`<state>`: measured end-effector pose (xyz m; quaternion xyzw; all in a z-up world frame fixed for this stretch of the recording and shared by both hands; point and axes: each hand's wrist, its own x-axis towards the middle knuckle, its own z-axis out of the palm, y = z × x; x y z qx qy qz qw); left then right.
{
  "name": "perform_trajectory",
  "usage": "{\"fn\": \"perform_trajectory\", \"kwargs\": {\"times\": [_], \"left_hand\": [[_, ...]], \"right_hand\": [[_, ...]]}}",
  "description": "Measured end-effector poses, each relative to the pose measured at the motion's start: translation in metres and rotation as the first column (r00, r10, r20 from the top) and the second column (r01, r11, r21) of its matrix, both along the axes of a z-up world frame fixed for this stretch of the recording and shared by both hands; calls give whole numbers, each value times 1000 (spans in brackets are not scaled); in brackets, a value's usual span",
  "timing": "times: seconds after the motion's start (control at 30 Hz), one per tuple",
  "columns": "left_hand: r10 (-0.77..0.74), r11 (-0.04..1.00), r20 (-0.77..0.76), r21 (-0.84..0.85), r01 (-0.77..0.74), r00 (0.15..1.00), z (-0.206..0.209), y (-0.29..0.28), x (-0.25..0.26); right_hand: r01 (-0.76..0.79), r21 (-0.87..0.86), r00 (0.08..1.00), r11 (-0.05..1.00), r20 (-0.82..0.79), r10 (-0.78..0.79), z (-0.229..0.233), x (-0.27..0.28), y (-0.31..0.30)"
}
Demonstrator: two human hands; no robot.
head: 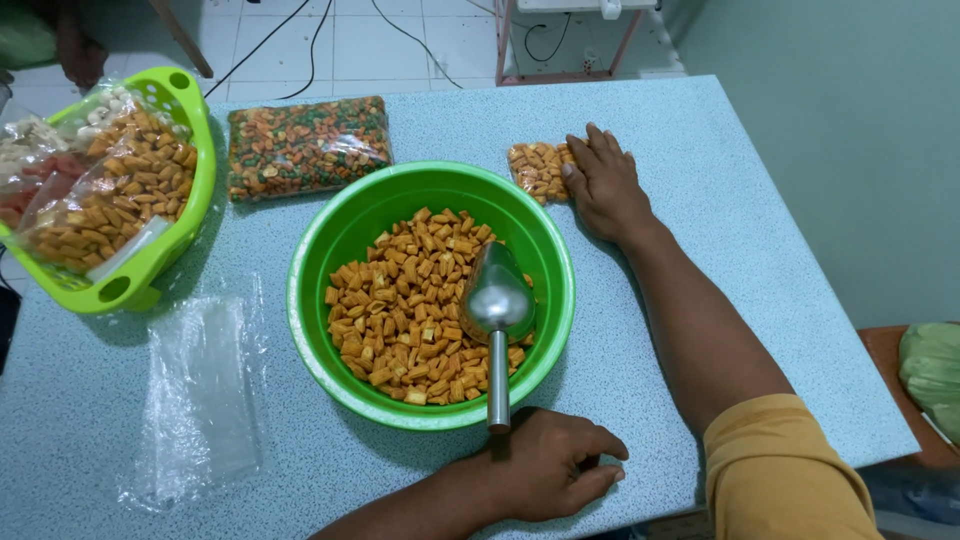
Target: Packaging snacks by scooping them from a large bowl into individual small plastic bags.
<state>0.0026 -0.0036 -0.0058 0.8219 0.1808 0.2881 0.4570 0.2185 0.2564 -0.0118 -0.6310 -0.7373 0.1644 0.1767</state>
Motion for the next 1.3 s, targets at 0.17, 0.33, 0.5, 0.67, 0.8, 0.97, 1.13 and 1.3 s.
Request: {"fn": "perform_trajectory", "kwargs": {"times": [0.17, 0.33, 0.5, 0.67, 0.8, 0.97, 1.13, 1.3], "left_hand": [[-5, 1000, -26, -3, 5, 1000, -4, 0, 1], [-5, 1000, -34, -3, 5, 999, 2, 3, 0], [-29, 999, -199, -40, 22, 980, 9, 5, 1], [10, 1000, -202, 18, -6, 979, 10, 3, 0], [42, 999, -189, 17, -39, 981, 9, 0, -1], [25, 997, -262, 81, -4, 965, -6, 3, 10], [37, 972, -285, 231, 31, 958, -14, -4, 9], [-167, 972, -461, 70, 223, 871, 57, -29, -38]], "right_hand": [[155, 152, 920, 976, -381, -87, 14, 1, -12], [374, 170, 666, 912, -734, -136, -6, 26, 5], [447, 184, 582, 876, -803, -128, -11, 28, 8], [446, 60, 595, 893, -765, -246, 2, 20, 0], [468, -144, 530, 872, -744, -407, 34, 1, -26], [324, -114, 296, 939, -931, -215, -47, 69, -17], [84, -215, 289, 973, -929, -230, -29, 59, -106], [26, -261, 837, 965, -522, -164, 65, -18, -236]]}}
